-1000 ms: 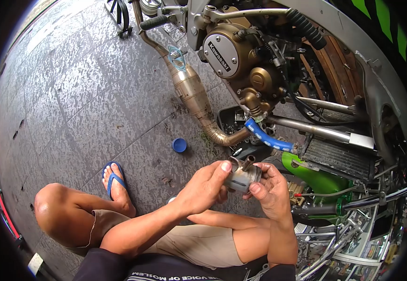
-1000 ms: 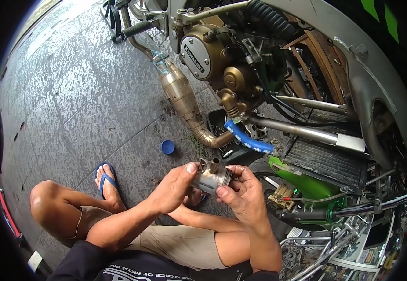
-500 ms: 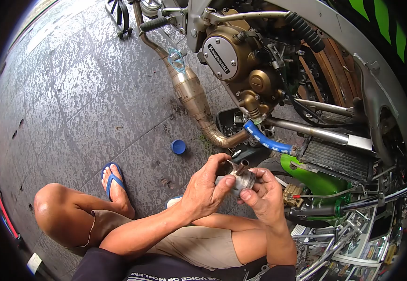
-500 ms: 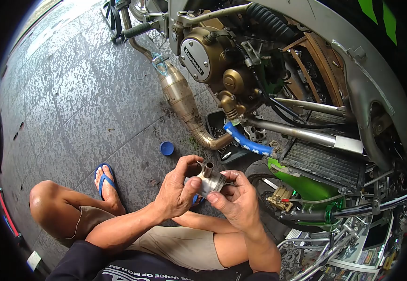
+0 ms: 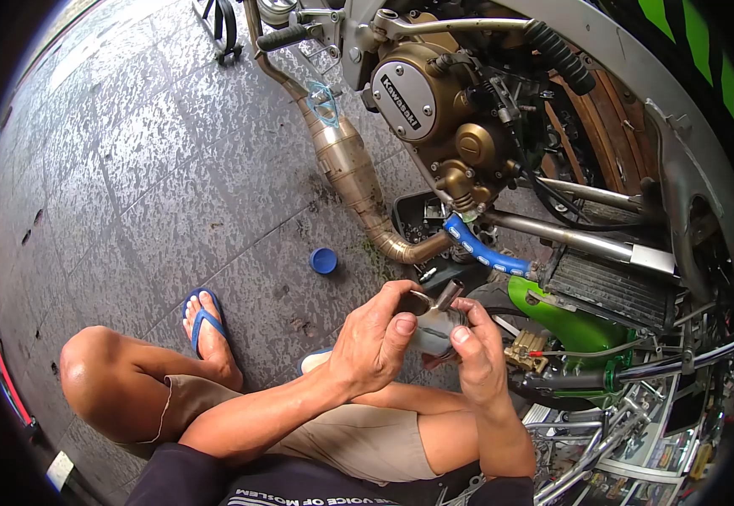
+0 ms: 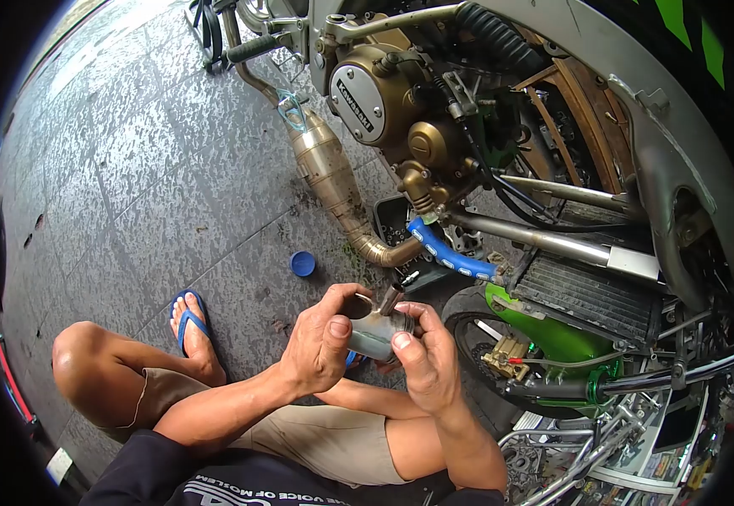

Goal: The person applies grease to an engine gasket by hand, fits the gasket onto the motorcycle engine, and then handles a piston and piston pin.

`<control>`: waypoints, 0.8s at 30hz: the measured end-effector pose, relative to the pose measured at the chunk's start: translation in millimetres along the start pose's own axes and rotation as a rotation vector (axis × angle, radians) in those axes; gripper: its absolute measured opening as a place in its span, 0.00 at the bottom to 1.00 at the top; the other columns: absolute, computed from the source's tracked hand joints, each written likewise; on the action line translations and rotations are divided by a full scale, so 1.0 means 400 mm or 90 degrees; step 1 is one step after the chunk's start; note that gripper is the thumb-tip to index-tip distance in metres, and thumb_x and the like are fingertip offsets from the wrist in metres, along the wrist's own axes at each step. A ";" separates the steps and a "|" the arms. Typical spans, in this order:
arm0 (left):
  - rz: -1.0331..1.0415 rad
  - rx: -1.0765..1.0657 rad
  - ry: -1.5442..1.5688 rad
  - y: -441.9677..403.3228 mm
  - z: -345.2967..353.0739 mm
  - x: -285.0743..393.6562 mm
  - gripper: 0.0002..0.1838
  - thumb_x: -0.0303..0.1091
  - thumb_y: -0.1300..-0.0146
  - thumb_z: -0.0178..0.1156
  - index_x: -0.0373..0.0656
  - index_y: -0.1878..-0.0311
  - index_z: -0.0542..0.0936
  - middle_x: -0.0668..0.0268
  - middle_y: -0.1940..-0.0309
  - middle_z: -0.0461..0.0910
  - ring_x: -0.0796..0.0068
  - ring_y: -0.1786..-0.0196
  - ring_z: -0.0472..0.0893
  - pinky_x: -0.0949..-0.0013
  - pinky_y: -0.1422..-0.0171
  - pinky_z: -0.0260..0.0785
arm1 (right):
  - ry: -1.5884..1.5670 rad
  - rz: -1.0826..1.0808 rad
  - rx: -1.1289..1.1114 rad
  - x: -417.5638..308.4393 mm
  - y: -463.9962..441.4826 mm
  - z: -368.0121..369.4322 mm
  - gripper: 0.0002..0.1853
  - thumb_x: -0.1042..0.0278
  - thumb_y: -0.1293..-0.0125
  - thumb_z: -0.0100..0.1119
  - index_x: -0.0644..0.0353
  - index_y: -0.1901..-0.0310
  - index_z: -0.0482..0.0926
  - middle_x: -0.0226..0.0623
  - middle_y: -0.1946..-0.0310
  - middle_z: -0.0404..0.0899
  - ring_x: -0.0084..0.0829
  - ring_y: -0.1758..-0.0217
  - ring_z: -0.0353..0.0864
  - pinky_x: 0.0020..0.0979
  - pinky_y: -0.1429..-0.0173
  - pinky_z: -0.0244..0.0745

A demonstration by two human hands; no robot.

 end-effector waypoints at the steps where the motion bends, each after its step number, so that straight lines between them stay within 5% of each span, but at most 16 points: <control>1: 0.010 0.005 -0.009 0.003 -0.002 0.002 0.42 0.70 0.29 0.33 0.34 0.42 0.71 0.52 0.65 0.79 0.57 0.64 0.81 0.61 0.58 0.73 | -0.001 0.001 0.001 0.011 -0.004 -0.001 0.29 0.49 0.36 0.62 0.66 0.46 0.70 0.37 0.61 0.77 0.21 0.64 0.77 0.24 0.64 0.78; 6: 0.044 -0.001 -0.029 0.011 0.006 0.008 0.43 0.72 0.30 0.35 0.35 0.41 0.70 0.56 0.65 0.78 0.64 0.64 0.80 0.64 0.59 0.72 | 0.187 -0.074 0.027 -0.032 -0.001 0.010 0.24 0.49 0.33 0.61 0.65 0.50 0.73 0.30 0.65 0.75 0.18 0.64 0.71 0.24 0.62 0.70; 11: 0.039 0.003 0.013 0.016 0.010 0.002 0.45 0.74 0.32 0.36 0.35 0.41 0.70 0.60 0.66 0.77 0.71 0.65 0.77 0.68 0.62 0.69 | 0.101 -0.004 -0.009 -0.011 0.010 0.013 0.25 0.54 0.36 0.66 0.66 0.49 0.71 0.32 0.63 0.75 0.18 0.62 0.73 0.23 0.59 0.72; 16: 0.020 -0.003 0.044 0.014 0.009 -0.003 0.46 0.75 0.33 0.34 0.34 0.41 0.70 0.61 0.68 0.77 0.71 0.66 0.77 0.68 0.62 0.69 | 0.088 0.001 -0.013 -0.005 0.024 0.011 0.32 0.63 0.42 0.73 0.70 0.43 0.66 0.39 0.53 0.75 0.22 0.55 0.77 0.25 0.51 0.77; 18: 0.024 -0.012 0.048 0.015 0.008 0.001 0.47 0.75 0.33 0.32 0.34 0.41 0.70 0.62 0.68 0.77 0.72 0.67 0.77 0.68 0.62 0.69 | 0.085 -0.016 -0.010 -0.014 0.026 0.015 0.33 0.64 0.44 0.74 0.70 0.43 0.66 0.41 0.53 0.76 0.24 0.53 0.78 0.26 0.50 0.77; 20: 0.002 -0.034 0.084 0.019 0.012 -0.002 0.44 0.73 0.31 0.33 0.35 0.41 0.70 0.53 0.61 0.79 0.62 0.63 0.80 0.63 0.58 0.72 | 0.082 -0.032 -0.007 -0.022 0.027 0.020 0.35 0.64 0.45 0.75 0.71 0.42 0.66 0.43 0.53 0.77 0.26 0.52 0.79 0.28 0.49 0.78; 24: 0.020 -0.019 0.086 0.015 0.011 -0.006 0.44 0.73 0.31 0.32 0.35 0.41 0.70 0.54 0.61 0.79 0.64 0.64 0.79 0.65 0.58 0.71 | 0.225 -0.128 0.007 -0.053 0.027 0.025 0.38 0.64 0.50 0.78 0.72 0.43 0.67 0.46 0.55 0.79 0.29 0.53 0.82 0.30 0.50 0.80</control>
Point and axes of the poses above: each hand's wrist, its own y-axis away from the middle knuckle, its own z-axis out of the palm, x = y × z, the point moved 9 cm from there along -y, towards the middle knuckle
